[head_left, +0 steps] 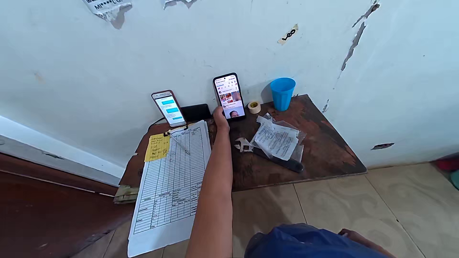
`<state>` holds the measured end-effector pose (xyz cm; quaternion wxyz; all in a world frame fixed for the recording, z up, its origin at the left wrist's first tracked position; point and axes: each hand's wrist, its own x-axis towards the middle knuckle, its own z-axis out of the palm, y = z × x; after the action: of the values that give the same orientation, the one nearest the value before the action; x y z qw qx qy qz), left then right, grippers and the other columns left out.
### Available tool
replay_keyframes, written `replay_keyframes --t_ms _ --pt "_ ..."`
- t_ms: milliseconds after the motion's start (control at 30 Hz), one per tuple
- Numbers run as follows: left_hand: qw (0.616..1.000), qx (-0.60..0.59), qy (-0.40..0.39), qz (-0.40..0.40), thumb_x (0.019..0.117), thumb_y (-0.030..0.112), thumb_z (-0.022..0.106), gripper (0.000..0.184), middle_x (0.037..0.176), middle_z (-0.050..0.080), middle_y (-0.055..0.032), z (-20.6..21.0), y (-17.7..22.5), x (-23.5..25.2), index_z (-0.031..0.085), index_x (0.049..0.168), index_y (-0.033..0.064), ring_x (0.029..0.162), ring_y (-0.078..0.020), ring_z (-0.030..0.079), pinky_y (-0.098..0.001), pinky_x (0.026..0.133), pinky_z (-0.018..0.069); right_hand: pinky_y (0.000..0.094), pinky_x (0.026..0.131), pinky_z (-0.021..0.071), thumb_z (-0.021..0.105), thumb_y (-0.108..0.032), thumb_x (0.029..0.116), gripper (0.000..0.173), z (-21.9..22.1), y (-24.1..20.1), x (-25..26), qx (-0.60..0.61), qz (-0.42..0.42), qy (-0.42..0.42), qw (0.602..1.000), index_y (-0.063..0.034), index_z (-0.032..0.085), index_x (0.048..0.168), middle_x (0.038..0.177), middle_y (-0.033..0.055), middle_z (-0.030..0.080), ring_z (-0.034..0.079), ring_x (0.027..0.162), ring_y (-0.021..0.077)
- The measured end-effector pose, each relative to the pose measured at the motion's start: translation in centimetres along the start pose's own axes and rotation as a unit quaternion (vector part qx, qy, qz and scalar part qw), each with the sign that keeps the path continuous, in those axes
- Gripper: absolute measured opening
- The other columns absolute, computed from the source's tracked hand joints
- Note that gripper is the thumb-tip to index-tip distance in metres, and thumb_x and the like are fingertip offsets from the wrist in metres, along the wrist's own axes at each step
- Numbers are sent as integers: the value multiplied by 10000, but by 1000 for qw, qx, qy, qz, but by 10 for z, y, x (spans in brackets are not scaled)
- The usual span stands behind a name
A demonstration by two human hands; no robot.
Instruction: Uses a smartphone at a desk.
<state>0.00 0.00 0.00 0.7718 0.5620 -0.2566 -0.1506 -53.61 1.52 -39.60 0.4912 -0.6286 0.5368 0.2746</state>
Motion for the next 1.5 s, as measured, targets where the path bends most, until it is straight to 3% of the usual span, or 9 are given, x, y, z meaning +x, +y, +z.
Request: replay_keyframes --t_ms 200,367,433,700,767,900,1100,1333,1500 --pt "1000 -3 -15 10 1013 83 284 361 1098 605 -175 -1 0 1 563 1161 -92 995 -163 588 -331 939 475 512 1138 415 780 -252 927 530 -8 1 -6 33 23 18 999 19 608 1349 1337 258 638 582 1311 363" --pt "999 38 -25 5 913 -66 439 249 1030 626 -164 0 6 -3 588 1107 -117 931 -141 583 -307 874 478 516 1138 425 705 -256 985 476 -3 33 8 30 9 38 999 28 608 1355 1332 269 642 585 1309 385" --pt "999 49 -22 3 909 -92 461 236 1011 633 -148 1 8 -4 591 1106 -112 909 -119 587 -287 856 485 501 1152 401 664 -230 1015 456 -8 14 -18 32 21 21 999 40 587 1374 1365 275 617 560 1336 378" --pt "999 39 -11 6 1051 63 422 274 1060 623 -187 2 9 -3 597 1135 -130 967 -147 571 -319 927 457 497 1150 402 734 -240 966 530 -18 -17 -51 27 27 17 999 27 573 1395 1374 267 614 560 1341 363" --pt "999 44 -6 10 1048 82 403 284 1068 600 -200 3 7 -2 582 1104 -130 989 -168 558 -337 939 446 492 1148 404 745 -229 959 538 -19 -19 -50 32 28 17 999 29 569 1397 1371 270 613 558 1340 365" --pt "1000 25 -3 2 1041 77 343 372 1230 589 -263 1 5 -2 552 1242 -156 1100 -211 564 -347 1006 433 488 1145 408 751 -251 953 558 -20 -18 -44 36 30 10 999 16 564 1407 1374 256 616 563 1337 351" --pt "1000 10 7 14 1062 121 308 378 1149 592 -230 1 1 0 572 1156 -133 1072 -197 560 -347 1000 433 509 1114 430 744 -256 954 531 -15 -14 -43 47 33 12 998 10 582 1385 1343 256 628 587 1291 356" --pt "1000 25 -3 1 1094 162 314 413 1237 594 -260 1 3 0 553 1241 -141 1140 -225 573 -370 1037 440 513 1122 424 698 -249 989 483 -18 -20 -51 38 27 11 999 11 587 1381 1354 252 625 581 1302 359" --pt "999 33 -13 16 935 -55 412 235 1009 615 -151 1 6 -2 590 1073 -119 924 -130 574 -297 878 470 507 1135 407 677 -241 1005 465 -20 -27 -51 21 21 5 1000 15 586 1382 1371 258 613 562 1326 363"
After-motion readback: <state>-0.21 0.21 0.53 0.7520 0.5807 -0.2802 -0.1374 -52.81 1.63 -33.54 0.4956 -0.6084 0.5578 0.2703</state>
